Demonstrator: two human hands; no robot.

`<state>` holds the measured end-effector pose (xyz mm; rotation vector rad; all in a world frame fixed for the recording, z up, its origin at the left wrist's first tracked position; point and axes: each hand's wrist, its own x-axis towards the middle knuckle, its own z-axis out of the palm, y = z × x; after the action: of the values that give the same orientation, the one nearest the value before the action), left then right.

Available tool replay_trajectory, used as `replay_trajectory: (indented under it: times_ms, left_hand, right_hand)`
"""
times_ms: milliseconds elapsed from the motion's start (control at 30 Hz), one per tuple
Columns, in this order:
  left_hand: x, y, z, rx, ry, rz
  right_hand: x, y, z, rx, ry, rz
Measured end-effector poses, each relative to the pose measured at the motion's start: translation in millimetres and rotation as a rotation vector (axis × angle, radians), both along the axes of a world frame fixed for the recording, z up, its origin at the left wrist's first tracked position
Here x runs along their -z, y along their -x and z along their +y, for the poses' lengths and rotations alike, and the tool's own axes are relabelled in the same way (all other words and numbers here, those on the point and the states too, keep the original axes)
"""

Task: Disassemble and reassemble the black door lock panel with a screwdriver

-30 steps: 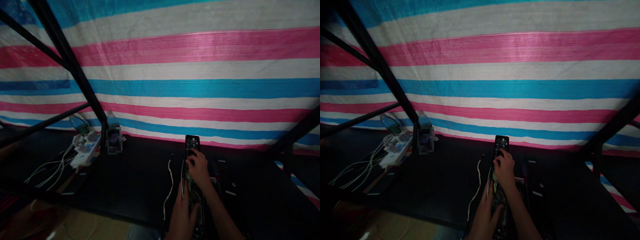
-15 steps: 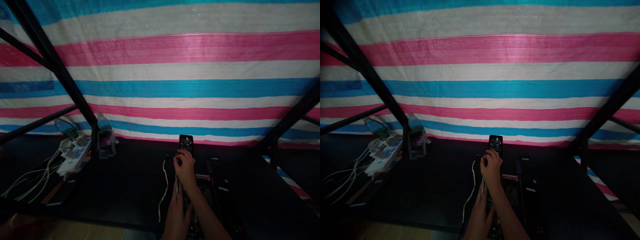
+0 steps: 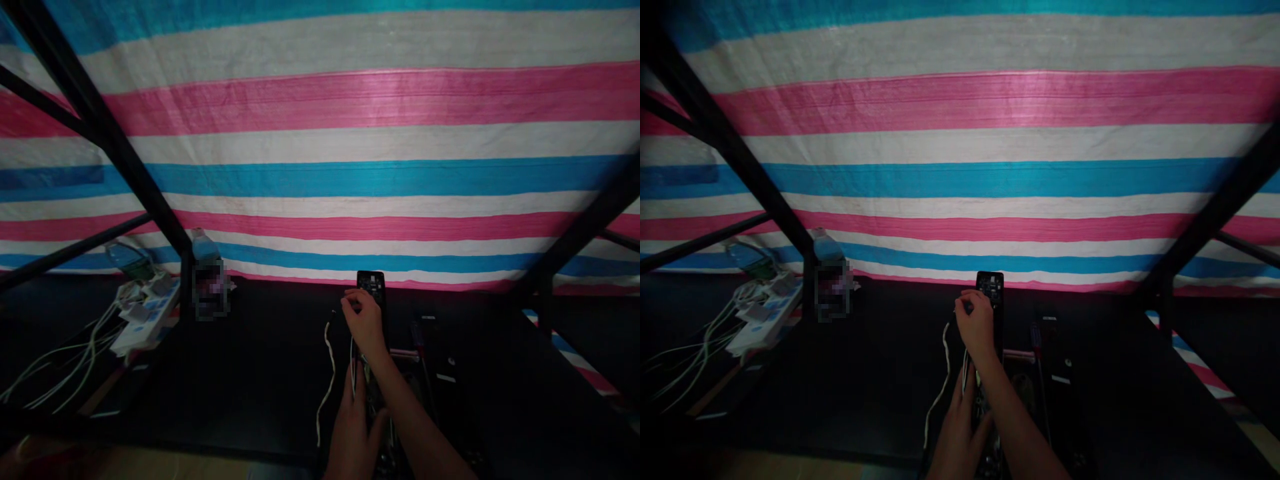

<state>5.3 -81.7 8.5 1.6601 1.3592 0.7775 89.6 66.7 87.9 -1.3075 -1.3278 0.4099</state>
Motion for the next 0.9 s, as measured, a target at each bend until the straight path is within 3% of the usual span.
replay_trajectory:
  times_ms: [167, 367, 633, 900]
  left_hand:
    - [2.1, 1, 1, 0.024, -0.026, -0.008]
    - [-0.8, 0, 1, 0.021, -0.043, -0.015]
    - [-14.8, -1, 1, 0.036, -0.031, -0.116]
    - [-11.5, 0, 1, 0.028, -0.021, -0.16]
  right_hand:
    - [4.5, 6, -8, 0.019, -0.013, -0.16]
    - [14.5, 6, -26, -0.061, -0.036, -0.399]
    - [20.4, 8, -52, -0.162, 0.053, -0.465]
    - [22.4, 1, -74, -0.231, 0.059, -0.263]
